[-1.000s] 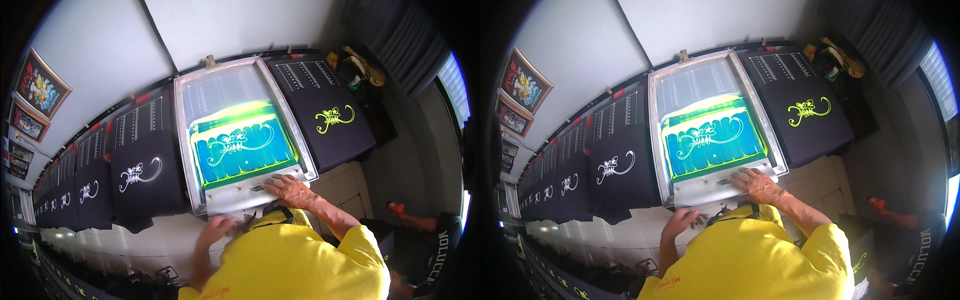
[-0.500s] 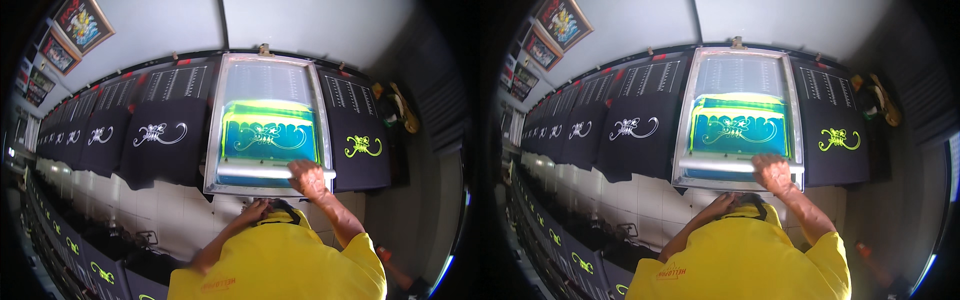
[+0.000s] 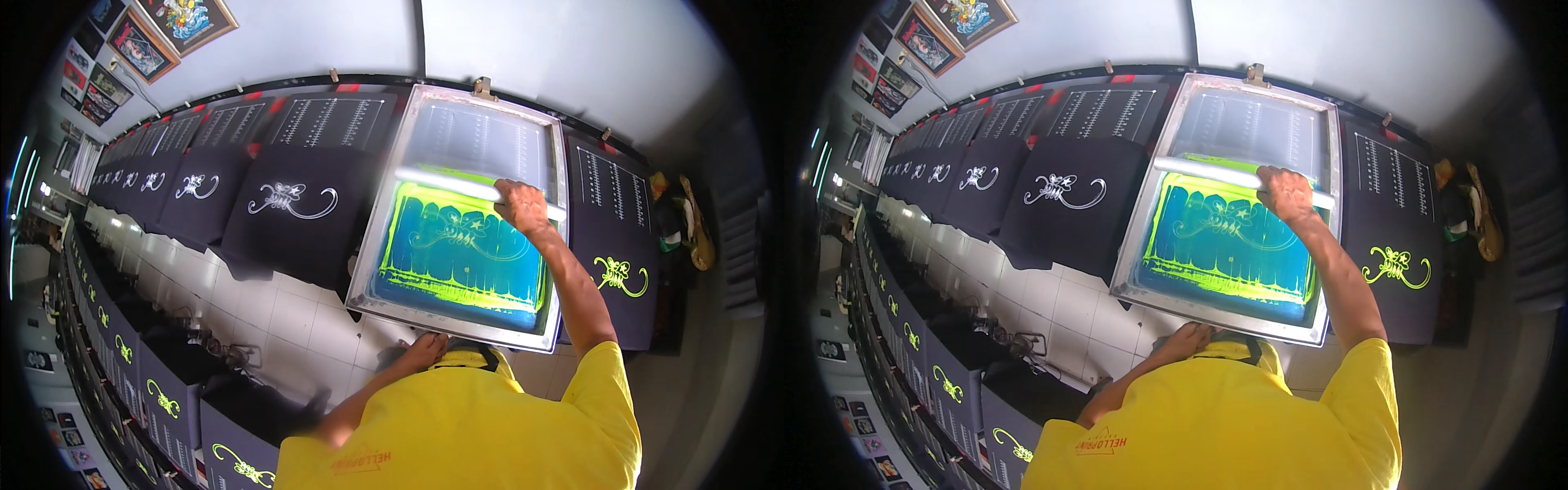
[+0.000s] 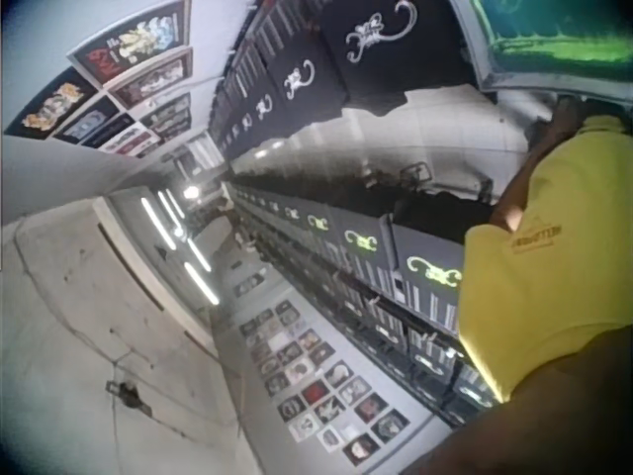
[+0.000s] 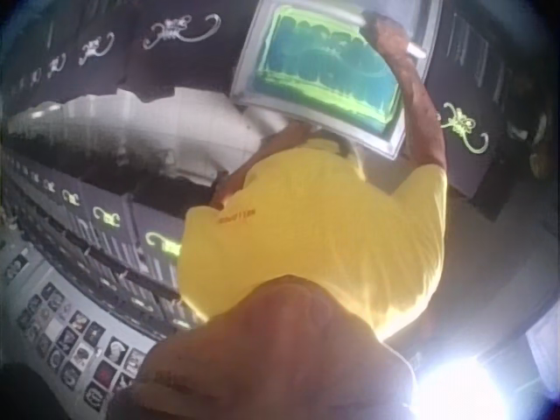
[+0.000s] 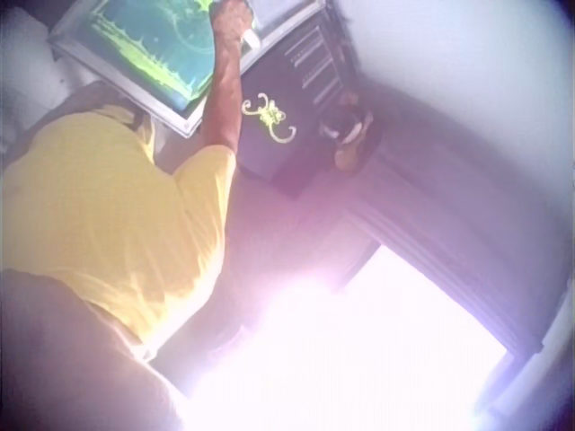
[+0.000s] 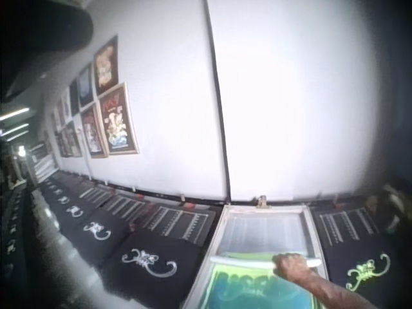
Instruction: The person performs screen printing by lowering a screen frame onto black garments, spreading lime green ink with a squeegee, and then lifting the frame to advance to the next garment.
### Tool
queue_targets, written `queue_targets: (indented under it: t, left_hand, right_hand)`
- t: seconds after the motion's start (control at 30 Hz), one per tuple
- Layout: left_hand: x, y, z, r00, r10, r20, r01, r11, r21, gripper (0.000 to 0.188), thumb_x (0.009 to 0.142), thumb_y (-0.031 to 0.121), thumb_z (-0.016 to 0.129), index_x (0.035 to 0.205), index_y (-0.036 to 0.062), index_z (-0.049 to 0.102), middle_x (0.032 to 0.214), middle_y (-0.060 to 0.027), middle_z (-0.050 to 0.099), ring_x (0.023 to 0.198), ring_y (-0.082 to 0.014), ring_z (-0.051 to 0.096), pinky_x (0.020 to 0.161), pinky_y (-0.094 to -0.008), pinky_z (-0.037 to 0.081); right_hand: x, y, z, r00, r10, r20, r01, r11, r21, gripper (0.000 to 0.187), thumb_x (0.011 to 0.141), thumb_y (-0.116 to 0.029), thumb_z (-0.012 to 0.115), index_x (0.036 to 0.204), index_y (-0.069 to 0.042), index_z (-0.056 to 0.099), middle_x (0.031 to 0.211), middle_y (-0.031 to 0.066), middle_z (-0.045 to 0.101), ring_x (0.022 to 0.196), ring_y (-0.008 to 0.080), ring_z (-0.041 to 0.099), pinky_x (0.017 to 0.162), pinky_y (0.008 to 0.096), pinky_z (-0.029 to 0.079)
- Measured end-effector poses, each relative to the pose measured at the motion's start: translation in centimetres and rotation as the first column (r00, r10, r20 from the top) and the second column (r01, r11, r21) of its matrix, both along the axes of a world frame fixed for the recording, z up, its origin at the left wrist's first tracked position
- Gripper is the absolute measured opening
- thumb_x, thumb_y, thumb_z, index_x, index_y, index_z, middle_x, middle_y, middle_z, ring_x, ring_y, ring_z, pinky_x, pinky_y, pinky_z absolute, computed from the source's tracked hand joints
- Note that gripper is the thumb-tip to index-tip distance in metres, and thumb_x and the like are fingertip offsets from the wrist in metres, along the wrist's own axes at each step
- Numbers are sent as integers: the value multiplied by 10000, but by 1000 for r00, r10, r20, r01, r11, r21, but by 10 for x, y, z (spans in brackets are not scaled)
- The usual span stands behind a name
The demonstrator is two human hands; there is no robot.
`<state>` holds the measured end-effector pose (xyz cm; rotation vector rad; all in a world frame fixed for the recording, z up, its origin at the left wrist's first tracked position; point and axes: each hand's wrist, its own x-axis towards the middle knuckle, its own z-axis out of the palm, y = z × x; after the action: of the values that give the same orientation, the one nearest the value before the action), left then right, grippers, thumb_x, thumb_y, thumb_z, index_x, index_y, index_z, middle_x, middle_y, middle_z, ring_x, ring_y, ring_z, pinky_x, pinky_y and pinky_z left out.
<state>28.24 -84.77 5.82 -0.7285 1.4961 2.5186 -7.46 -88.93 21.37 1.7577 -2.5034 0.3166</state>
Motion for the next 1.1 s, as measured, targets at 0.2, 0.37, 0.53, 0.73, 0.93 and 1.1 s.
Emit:
queue_targets:
  t: [0.2,0.37,0.53,0.73,0.93,1.1]
  left_hand:
    - [-5,1,28,996,67,-50,-76,974,-215,434,1073,324,416,727,65,458,620,20,411,548,-105,375,531,-294,340]
    - [-5,-6,23,996,35,-82,-54,969,-240,428,1073,320,421,726,70,449,633,27,394,562,-102,359,537,-300,334]
    - [-4,-15,12,996,-63,-66,53,989,-142,396,1073,298,421,759,60,462,616,17,414,562,-97,378,538,-282,341]
    - [-4,-16,3,997,-64,-52,59,994,-87,409,1067,321,431,768,45,479,627,-11,475,568,-111,434,551,-282,373]
    - [-1,-16,-23,991,-98,-89,56,920,-388,305,1052,274,457,928,41,610,646,-7,489,593,-120,473,581,-270,412]
    - [-6,-37,21,906,-346,243,417,824,-382,406,1025,344,505,1234,3,577,980,-101,655,856,-176,600,790,-334,497]
  right_hand:
    - [-3,-8,-7,999,27,-19,-27,999,40,254,759,-189,703,996,-110,655,893,128,698,858,347,673,777,455,534]
    - [14,6,9,999,17,47,-23,992,122,220,753,-196,703,946,-93,679,888,125,702,839,344,674,767,452,535]
    - [58,53,-3,998,69,-6,-66,978,198,200,812,-206,717,992,-124,688,896,82,710,776,234,697,693,392,567]
    - [146,131,-32,988,124,-87,-127,991,-33,295,664,-141,776,904,-106,610,901,55,646,824,222,647,681,355,543]
    - [189,159,-44,988,57,-141,-55,998,21,216,769,-126,618,977,-69,630,1063,93,625,1010,268,611,783,392,518]
    - [199,174,-56,997,41,-70,-33,992,124,328,808,-133,580,1125,-56,620,1231,128,573,1162,303,533,916,430,464]
